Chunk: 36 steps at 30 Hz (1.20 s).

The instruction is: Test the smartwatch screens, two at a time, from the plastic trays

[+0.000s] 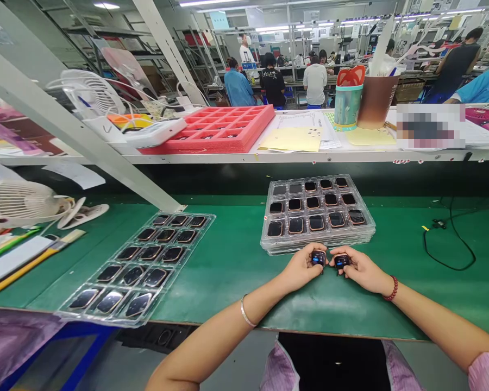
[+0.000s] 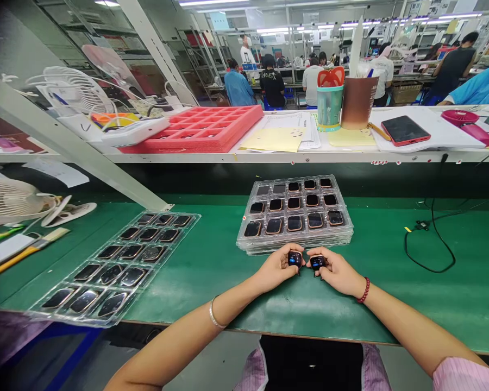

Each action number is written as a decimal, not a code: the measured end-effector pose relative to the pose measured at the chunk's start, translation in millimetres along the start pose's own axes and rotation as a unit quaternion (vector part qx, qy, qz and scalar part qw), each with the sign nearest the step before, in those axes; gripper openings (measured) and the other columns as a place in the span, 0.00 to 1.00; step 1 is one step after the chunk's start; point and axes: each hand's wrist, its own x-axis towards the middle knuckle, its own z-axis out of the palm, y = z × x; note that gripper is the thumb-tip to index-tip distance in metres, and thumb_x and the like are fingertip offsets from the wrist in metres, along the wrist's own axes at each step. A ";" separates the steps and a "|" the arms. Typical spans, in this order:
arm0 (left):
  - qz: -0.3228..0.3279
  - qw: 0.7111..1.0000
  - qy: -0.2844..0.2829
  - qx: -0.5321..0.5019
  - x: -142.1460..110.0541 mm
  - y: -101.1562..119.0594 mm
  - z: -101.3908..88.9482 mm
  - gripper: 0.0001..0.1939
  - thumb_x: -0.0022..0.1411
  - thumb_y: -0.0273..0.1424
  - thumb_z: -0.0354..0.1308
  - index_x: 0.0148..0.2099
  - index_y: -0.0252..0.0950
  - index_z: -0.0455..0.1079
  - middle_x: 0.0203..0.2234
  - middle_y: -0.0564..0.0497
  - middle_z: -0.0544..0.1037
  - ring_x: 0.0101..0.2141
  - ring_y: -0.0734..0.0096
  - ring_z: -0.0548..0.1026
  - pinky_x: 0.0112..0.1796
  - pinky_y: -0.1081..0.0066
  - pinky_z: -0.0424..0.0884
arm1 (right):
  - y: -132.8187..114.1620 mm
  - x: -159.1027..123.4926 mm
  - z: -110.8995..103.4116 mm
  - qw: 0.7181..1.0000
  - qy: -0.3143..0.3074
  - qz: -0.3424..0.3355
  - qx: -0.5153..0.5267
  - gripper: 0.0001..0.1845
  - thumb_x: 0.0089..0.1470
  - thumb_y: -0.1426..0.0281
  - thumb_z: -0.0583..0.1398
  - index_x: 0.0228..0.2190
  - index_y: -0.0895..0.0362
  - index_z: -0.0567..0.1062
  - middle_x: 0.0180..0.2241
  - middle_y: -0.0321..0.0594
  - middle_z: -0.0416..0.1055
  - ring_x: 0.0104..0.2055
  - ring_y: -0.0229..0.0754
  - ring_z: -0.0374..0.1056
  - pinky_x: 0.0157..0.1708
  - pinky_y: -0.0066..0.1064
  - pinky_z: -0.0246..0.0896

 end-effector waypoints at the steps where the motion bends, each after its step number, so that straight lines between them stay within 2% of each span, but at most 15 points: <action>1: -0.002 1.000 -0.004 -0.001 -0.1 0.4 -0.1 0.18 0.50 0.26 0.59 0.45 0.34 0.63 0.30 0.51 0.73 0.30 0.74 0.71 0.33 0.72 0.67 | 0.6 -0.2 -0.3 1.000 0.000 0.005 0.001 0.17 0.52 0.74 0.55 0.46 0.54 0.65 0.39 0.40 0.70 0.31 0.37 0.67 0.29 0.28 0.63; 3: -0.016 1.000 -0.012 0.004 -0.2 1.0 -0.8 0.15 0.55 0.34 0.56 0.44 0.33 0.65 0.29 0.50 0.73 0.26 0.75 0.70 0.28 0.74 0.65 | 1.2 -0.5 -1.4 1.000 -0.002 0.019 0.010 0.14 0.56 0.68 0.52 0.44 0.55 0.67 0.37 0.41 0.71 0.28 0.36 0.67 0.25 0.27 0.62; 6: -0.034 0.999 -0.010 0.017 -0.4 1.6 -1.8 0.18 0.61 0.42 0.47 0.42 0.33 0.66 0.27 0.49 0.74 0.22 0.76 0.70 0.22 0.76 0.59 | 0.5 -0.4 -2.4 0.999 0.004 0.021 0.039 0.18 0.60 0.61 0.47 0.42 0.58 0.69 0.34 0.43 0.72 0.25 0.36 0.66 0.22 0.27 0.61; 8: -0.030 0.999 -0.003 0.011 -0.7 1.5 -1.6 0.18 0.59 0.40 0.52 0.46 0.34 0.64 0.30 0.49 0.74 0.26 0.74 0.71 0.24 0.75 0.62 | -0.8 -0.2 -1.8 0.999 0.016 0.014 0.040 0.16 0.59 0.62 0.50 0.43 0.57 0.68 0.35 0.43 0.72 0.27 0.36 0.66 0.24 0.27 0.62; 11: -0.018 1.000 -0.002 0.006 -0.9 -0.2 -0.9 0.24 0.51 0.33 0.61 0.50 0.35 0.61 0.33 0.49 0.74 0.30 0.73 0.72 0.30 0.74 0.66 | -2.2 0.2 -0.1 0.999 0.026 0.016 0.018 0.17 0.53 0.69 0.57 0.45 0.55 0.65 0.37 0.40 0.71 0.29 0.35 0.67 0.26 0.26 0.63; 14: -0.028 0.999 -0.012 0.029 -0.8 -2.6 -1.8 0.17 0.58 0.39 0.53 0.46 0.32 0.65 0.32 0.48 0.74 0.26 0.75 0.72 0.24 0.76 0.62 | -1.9 0.3 -0.1 0.999 0.022 0.023 0.020 0.14 0.55 0.66 0.55 0.43 0.57 0.67 0.35 0.41 0.72 0.24 0.33 0.66 0.21 0.25 0.61; 16: -0.031 0.999 -0.015 0.033 -0.7 -3.2 -2.7 0.20 0.62 0.42 0.46 0.45 0.32 0.66 0.31 0.46 0.75 0.25 0.74 0.72 0.22 0.76 0.59 | -1.2 0.5 -1.0 0.999 0.022 0.021 0.039 0.15 0.59 0.62 0.50 0.41 0.59 0.68 0.33 0.42 0.72 0.21 0.33 0.66 0.19 0.25 0.59; 17: -0.028 0.999 -0.012 0.027 -0.7 -3.1 -2.8 0.20 0.62 0.43 0.46 0.46 0.32 0.66 0.32 0.46 0.75 0.25 0.74 0.73 0.22 0.76 0.60 | -0.8 0.6 -1.2 0.998 0.026 0.019 0.047 0.17 0.59 0.61 0.49 0.40 0.59 0.68 0.32 0.42 0.73 0.21 0.34 0.66 0.20 0.26 0.60; 21: -0.008 1.000 -0.010 -0.006 -0.8 -1.7 -0.5 0.19 0.53 0.30 0.59 0.49 0.35 0.64 0.36 0.48 0.74 0.32 0.73 0.73 0.35 0.71 0.68 | 0.1 1.2 0.3 0.998 0.043 0.015 0.036 0.15 0.53 0.68 0.56 0.44 0.56 0.65 0.37 0.41 0.71 0.26 0.35 0.67 0.24 0.28 0.62; 26: -0.010 1.000 -0.016 -0.015 -1.1 -1.1 1.1 0.19 0.50 0.22 0.56 0.47 0.34 0.65 0.35 0.49 0.73 0.32 0.73 0.72 0.39 0.67 0.69 | -0.9 0.8 2.0 0.999 0.031 0.007 0.021 0.19 0.48 0.75 0.54 0.44 0.54 0.64 0.37 0.40 0.70 0.27 0.34 0.66 0.26 0.28 0.63; 31: -0.011 1.000 -0.017 -0.006 -2.0 0.4 -0.2 0.22 0.49 0.20 0.57 0.48 0.35 0.64 0.36 0.48 0.74 0.36 0.71 0.72 0.40 0.67 0.68 | -2.3 -0.4 0.1 0.999 0.029 0.004 0.025 0.16 0.51 0.72 0.57 0.44 0.55 0.66 0.37 0.40 0.70 0.28 0.35 0.67 0.27 0.28 0.64; 36: -0.024 1.000 -0.017 -0.009 -1.8 2.2 0.7 0.20 0.49 0.21 0.56 0.47 0.35 0.64 0.35 0.49 0.74 0.32 0.73 0.71 0.39 0.67 0.68 | 0.1 0.2 -0.9 0.999 0.027 0.009 0.027 0.11 0.56 0.65 0.54 0.40 0.58 0.68 0.32 0.40 0.71 0.22 0.32 0.64 0.24 0.28 0.63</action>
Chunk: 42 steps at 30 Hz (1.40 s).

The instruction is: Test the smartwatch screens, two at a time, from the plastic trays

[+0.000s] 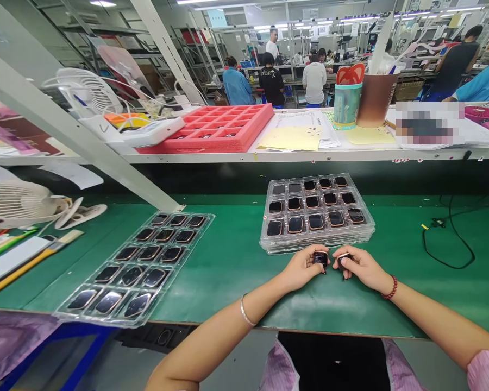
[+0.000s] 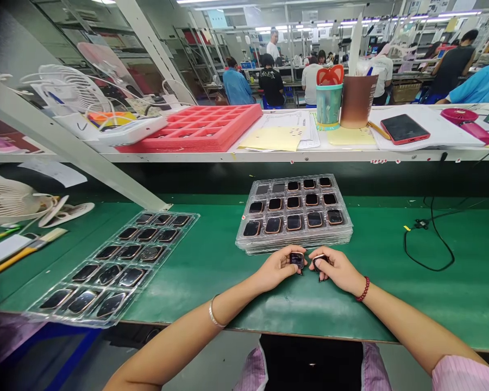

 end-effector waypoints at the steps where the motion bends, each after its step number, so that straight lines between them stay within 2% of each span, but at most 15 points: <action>1: 0.000 1.000 0.001 -0.001 0.1 0.2 0.2 0.20 0.49 0.22 0.57 0.47 0.34 0.64 0.34 0.49 0.74 0.32 0.73 0.71 0.39 0.68 0.68 | 0.6 0.2 0.1 1.000 0.003 0.001 0.000 0.12 0.57 0.65 0.53 0.40 0.58 0.68 0.32 0.40 0.72 0.22 0.32 0.64 0.23 0.28 0.63; 3: 0.001 1.000 0.005 -0.004 0.5 0.6 0.4 0.20 0.49 0.22 0.57 0.47 0.34 0.64 0.34 0.49 0.74 0.31 0.74 0.71 0.38 0.68 0.68 | 1.7 0.4 0.5 1.000 0.011 0.000 0.000 0.13 0.55 0.69 0.53 0.43 0.57 0.66 0.35 0.41 0.71 0.24 0.33 0.65 0.24 0.27 0.63; 5: 0.001 1.000 0.006 -0.006 0.7 0.7 0.4 0.20 0.49 0.22 0.57 0.46 0.34 0.65 0.33 0.50 0.74 0.30 0.74 0.71 0.38 0.68 0.68 | 2.2 0.4 1.2 1.000 0.015 -0.002 0.000 0.18 0.51 0.74 0.55 0.46 0.55 0.63 0.37 0.40 0.70 0.26 0.34 0.66 0.25 0.28 0.63; 8: 0.003 1.000 0.006 -0.010 0.7 0.4 0.2 0.19 0.49 0.23 0.57 0.46 0.34 0.65 0.33 0.50 0.74 0.30 0.74 0.71 0.37 0.68 0.68 | 1.3 0.1 2.3 1.000 0.012 -0.005 0.001 0.22 0.48 0.77 0.55 0.47 0.53 0.62 0.37 0.39 0.70 0.27 0.34 0.65 0.27 0.28 0.64; 11: 0.001 1.000 0.005 -0.014 0.5 -0.2 0.1 0.19 0.49 0.23 0.57 0.46 0.34 0.65 0.33 0.49 0.74 0.31 0.74 0.71 0.37 0.68 0.69 | -0.4 0.0 2.7 1.000 0.019 -0.008 0.001 0.20 0.49 0.74 0.57 0.45 0.54 0.64 0.36 0.39 0.70 0.28 0.35 0.65 0.26 0.29 0.64; 16: -0.003 1.000 0.002 -0.020 0.3 0.6 0.2 0.19 0.50 0.23 0.56 0.46 0.34 0.65 0.33 0.48 0.74 0.32 0.72 0.72 0.37 0.67 0.69 | 0.9 0.8 -0.2 1.000 0.018 0.008 0.007 0.12 0.55 0.66 0.55 0.41 0.57 0.68 0.30 0.38 0.71 0.20 0.32 0.61 0.22 0.27 0.61; 20: -0.003 1.000 0.004 -0.016 0.4 1.9 0.4 0.19 0.49 0.22 0.55 0.46 0.34 0.64 0.33 0.49 0.74 0.32 0.73 0.71 0.37 0.68 0.69 | 2.8 0.5 -3.6 0.998 0.011 0.006 0.060 0.15 0.57 0.66 0.50 0.44 0.57 0.68 0.34 0.42 0.74 0.23 0.34 0.65 0.25 0.30 0.64; 24: -0.001 1.000 0.000 -0.011 0.8 1.6 0.7 0.19 0.50 0.22 0.54 0.47 0.33 0.64 0.33 0.49 0.73 0.32 0.73 0.71 0.37 0.67 0.69 | 2.5 -0.4 -5.0 0.997 0.001 -0.001 0.073 0.18 0.57 0.66 0.50 0.48 0.57 0.67 0.38 0.44 0.73 0.26 0.36 0.68 0.27 0.31 0.66; 29: 0.001 1.000 0.000 -0.010 1.0 0.8 0.8 0.19 0.50 0.22 0.54 0.47 0.33 0.63 0.34 0.48 0.73 0.32 0.73 0.71 0.37 0.67 0.69 | 2.5 0.5 -3.6 0.999 0.005 0.001 0.053 0.17 0.59 0.61 0.50 0.44 0.58 0.69 0.35 0.44 0.73 0.24 0.35 0.66 0.26 0.30 0.65; 33: 0.000 1.000 0.002 -0.012 1.0 -0.3 0.4 0.19 0.50 0.22 0.55 0.47 0.32 0.63 0.33 0.48 0.73 0.31 0.74 0.71 0.36 0.68 0.68 | 2.4 0.6 0.3 1.000 0.015 0.002 0.015 0.14 0.56 0.67 0.55 0.44 0.57 0.67 0.33 0.40 0.72 0.23 0.33 0.63 0.24 0.28 0.64; 37: 0.000 1.000 0.001 -0.010 1.0 -0.6 0.2 0.19 0.49 0.22 0.55 0.46 0.33 0.64 0.33 0.49 0.73 0.30 0.74 0.71 0.36 0.68 0.68 | 0.8 0.4 1.9 1.000 0.008 -0.008 0.007 0.24 0.47 0.77 0.56 0.48 0.54 0.63 0.36 0.39 0.70 0.28 0.34 0.64 0.27 0.28 0.64; 39: 0.000 1.000 0.002 -0.011 1.0 -0.4 0.3 0.19 0.49 0.22 0.55 0.47 0.33 0.64 0.34 0.49 0.73 0.31 0.74 0.71 0.36 0.68 0.68 | 0.3 0.8 0.5 1.000 0.001 -0.006 0.010 0.23 0.48 0.77 0.54 0.48 0.54 0.64 0.38 0.40 0.70 0.28 0.35 0.65 0.28 0.29 0.65; 42: 0.001 1.000 0.002 -0.013 1.0 -0.4 0.6 0.19 0.49 0.22 0.55 0.47 0.33 0.64 0.35 0.48 0.73 0.31 0.73 0.71 0.36 0.68 0.69 | 0.6 1.4 -1.7 1.000 -0.005 -0.005 0.013 0.17 0.53 0.74 0.51 0.45 0.56 0.65 0.38 0.42 0.70 0.28 0.36 0.67 0.27 0.30 0.65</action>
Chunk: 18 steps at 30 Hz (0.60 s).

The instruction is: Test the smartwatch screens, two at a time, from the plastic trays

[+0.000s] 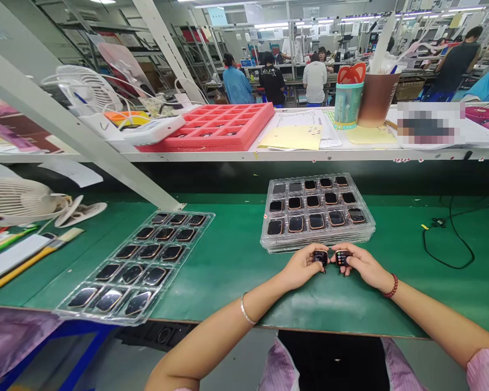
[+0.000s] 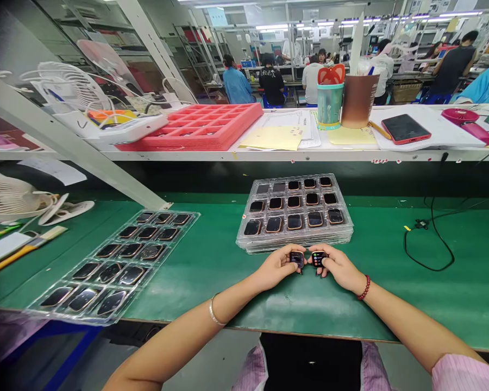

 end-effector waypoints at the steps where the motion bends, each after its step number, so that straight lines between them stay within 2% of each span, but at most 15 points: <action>1: 0.001 1.000 0.000 -0.001 0.1 -0.1 0.0 0.20 0.49 0.22 0.55 0.47 0.33 0.64 0.35 0.48 0.73 0.31 0.73 0.71 0.36 0.68 0.69 | 0.3 0.0 -0.1 1.000 0.002 0.001 -0.003 0.15 0.54 0.73 0.50 0.45 0.56 0.66 0.37 0.42 0.71 0.27 0.35 0.66 0.26 0.30 0.65; 4: 0.002 1.000 -0.003 -0.004 0.5 -0.8 -0.3 0.20 0.49 0.22 0.55 0.47 0.33 0.64 0.33 0.48 0.73 0.31 0.73 0.71 0.36 0.68 0.69 | 1.1 -0.6 1.5 1.000 0.014 0.000 -0.026 0.12 0.54 0.72 0.53 0.42 0.57 0.67 0.33 0.40 0.71 0.25 0.34 0.64 0.25 0.28 0.63; 7: 0.003 1.000 -0.004 -0.005 0.8 -1.2 -0.8 0.19 0.49 0.21 0.54 0.46 0.32 0.64 0.33 0.48 0.73 0.31 0.74 0.71 0.36 0.68 0.69 | 0.6 -1.4 3.4 0.999 0.018 -0.009 -0.036 0.14 0.50 0.75 0.57 0.42 0.56 0.67 0.32 0.38 0.70 0.28 0.35 0.64 0.26 0.26 0.62; 12: 0.000 1.000 0.000 -0.001 0.0 0.7 -0.3 0.19 0.49 0.21 0.54 0.46 0.32 0.64 0.33 0.49 0.73 0.30 0.74 0.70 0.36 0.69 0.68 | -0.8 -1.1 0.5 1.000 0.015 0.007 0.000 0.14 0.55 0.71 0.52 0.45 0.57 0.66 0.37 0.42 0.72 0.26 0.34 0.65 0.26 0.28 0.64; 15: -0.002 1.000 0.000 -0.001 -0.6 2.5 0.6 0.19 0.49 0.21 0.54 0.46 0.32 0.64 0.33 0.49 0.73 0.30 0.75 0.70 0.36 0.69 0.68 | 0.3 -0.6 -0.9 1.000 0.017 0.008 -0.001 0.13 0.58 0.68 0.49 0.43 0.58 0.68 0.34 0.42 0.72 0.24 0.34 0.65 0.25 0.29 0.64; 18: -0.003 1.000 0.000 -0.001 -0.9 3.1 0.8 0.19 0.49 0.21 0.54 0.46 0.32 0.64 0.33 0.49 0.73 0.31 0.74 0.70 0.36 0.69 0.68 | 2.5 -0.8 0.0 1.000 0.019 0.007 -0.019 0.12 0.55 0.71 0.52 0.42 0.57 0.67 0.33 0.40 0.72 0.23 0.33 0.62 0.24 0.27 0.63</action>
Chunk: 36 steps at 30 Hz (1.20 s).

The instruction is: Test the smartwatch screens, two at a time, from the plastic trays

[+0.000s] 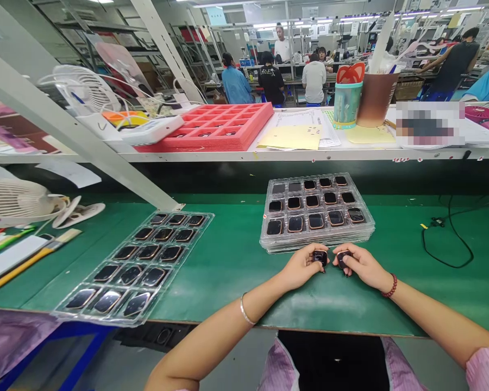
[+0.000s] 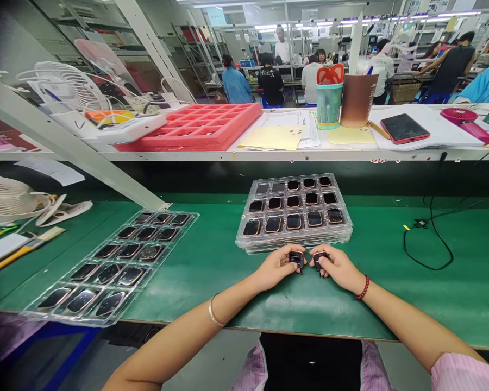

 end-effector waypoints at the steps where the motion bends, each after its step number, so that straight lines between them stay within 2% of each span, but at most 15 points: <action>1: 0.000 1.000 0.000 0.000 0.0 -0.2 -0.1 0.19 0.49 0.21 0.54 0.46 0.33 0.64 0.33 0.49 0.73 0.31 0.74 0.70 0.36 0.69 0.68 | 0.5 -0.2 0.5 1.000 -0.001 -0.002 -0.002 0.14 0.53 0.74 0.53 0.43 0.56 0.66 0.34 0.39 0.71 0.24 0.33 0.62 0.25 0.27 0.63; 4: 0.005 1.000 0.000 0.004 0.1 -1.3 -0.8 0.19 0.50 0.22 0.55 0.46 0.33 0.64 0.33 0.49 0.73 0.30 0.74 0.70 0.36 0.68 0.68 | 0.2 -0.6 1.3 1.000 -0.012 -0.011 -0.002 0.23 0.46 0.80 0.54 0.46 0.54 0.63 0.37 0.39 0.70 0.28 0.34 0.64 0.27 0.27 0.63; 7: 0.009 1.000 0.000 0.006 0.3 -2.4 -1.2 0.19 0.50 0.22 0.55 0.47 0.33 0.64 0.34 0.49 0.72 0.31 0.73 0.70 0.37 0.67 0.69 | -1.6 -0.3 0.2 0.999 -0.028 -0.015 0.006 0.26 0.45 0.80 0.52 0.48 0.53 0.62 0.40 0.40 0.69 0.30 0.35 0.65 0.28 0.28 0.63; 12: 0.008 1.000 -0.001 0.001 0.9 -3.5 -1.2 0.19 0.50 0.22 0.55 0.47 0.33 0.64 0.35 0.48 0.72 0.32 0.73 0.70 0.37 0.67 0.69 | -1.9 0.6 -1.0 1.000 -0.022 -0.017 0.009 0.17 0.53 0.75 0.50 0.46 0.56 0.65 0.39 0.43 0.70 0.30 0.36 0.66 0.27 0.30 0.64; 15: 0.007 1.000 -0.004 -0.002 1.1 -3.6 -1.1 0.19 0.50 0.22 0.55 0.47 0.33 0.64 0.33 0.49 0.73 0.32 0.73 0.71 0.36 0.68 0.69 | -1.4 -0.1 1.2 1.000 -0.001 -0.012 -0.016 0.14 0.54 0.74 0.52 0.43 0.57 0.66 0.35 0.41 0.71 0.27 0.35 0.65 0.27 0.29 0.63; 18: 0.005 1.000 -0.003 -0.001 1.0 -3.2 -1.0 0.19 0.50 0.22 0.55 0.47 0.33 0.64 0.33 0.49 0.73 0.31 0.74 0.71 0.36 0.68 0.68 | -2.4 -1.1 3.4 0.999 0.000 -0.025 -0.031 0.15 0.49 0.76 0.55 0.42 0.56 0.66 0.33 0.39 0.70 0.30 0.36 0.65 0.30 0.29 0.62; 23: 0.006 1.000 -0.001 0.005 0.9 -3.9 -2.0 0.19 0.50 0.22 0.55 0.46 0.34 0.64 0.33 0.49 0.73 0.30 0.74 0.71 0.36 0.68 0.68 | -5.6 -1.4 2.1 1.000 -0.025 -0.017 -0.007 0.23 0.46 0.79 0.54 0.45 0.54 0.65 0.39 0.40 0.70 0.32 0.37 0.66 0.30 0.29 0.62; 27: 0.007 1.000 0.000 0.005 1.3 -5.3 -2.3 0.20 0.49 0.22 0.55 0.47 0.34 0.64 0.34 0.49 0.73 0.31 0.74 0.71 0.37 0.68 0.69 | -6.2 -1.5 1.9 1.000 -0.027 -0.009 -0.008 0.21 0.48 0.77 0.54 0.46 0.54 0.65 0.40 0.41 0.70 0.32 0.37 0.66 0.30 0.30 0.63; 32: 0.007 1.000 -0.001 -0.001 1.0 -3.5 -1.0 0.20 0.49 0.21 0.54 0.47 0.33 0.64 0.33 0.49 0.73 0.32 0.73 0.71 0.36 0.69 0.69 | -2.6 -1.3 2.0 1.000 -0.007 -0.014 -0.012 0.14 0.53 0.72 0.56 0.43 0.56 0.68 0.33 0.39 0.71 0.29 0.37 0.65 0.28 0.29 0.63; 36: 0.009 1.000 0.000 0.007 1.0 -2.7 -1.5 0.20 0.49 0.20 0.54 0.47 0.34 0.64 0.34 0.49 0.73 0.33 0.72 0.71 0.37 0.68 0.69 | -0.7 -1.0 -1.9 1.000 -0.012 0.002 0.019 0.18 0.56 0.71 0.49 0.48 0.56 0.67 0.38 0.42 0.73 0.28 0.36 0.67 0.28 0.30 0.65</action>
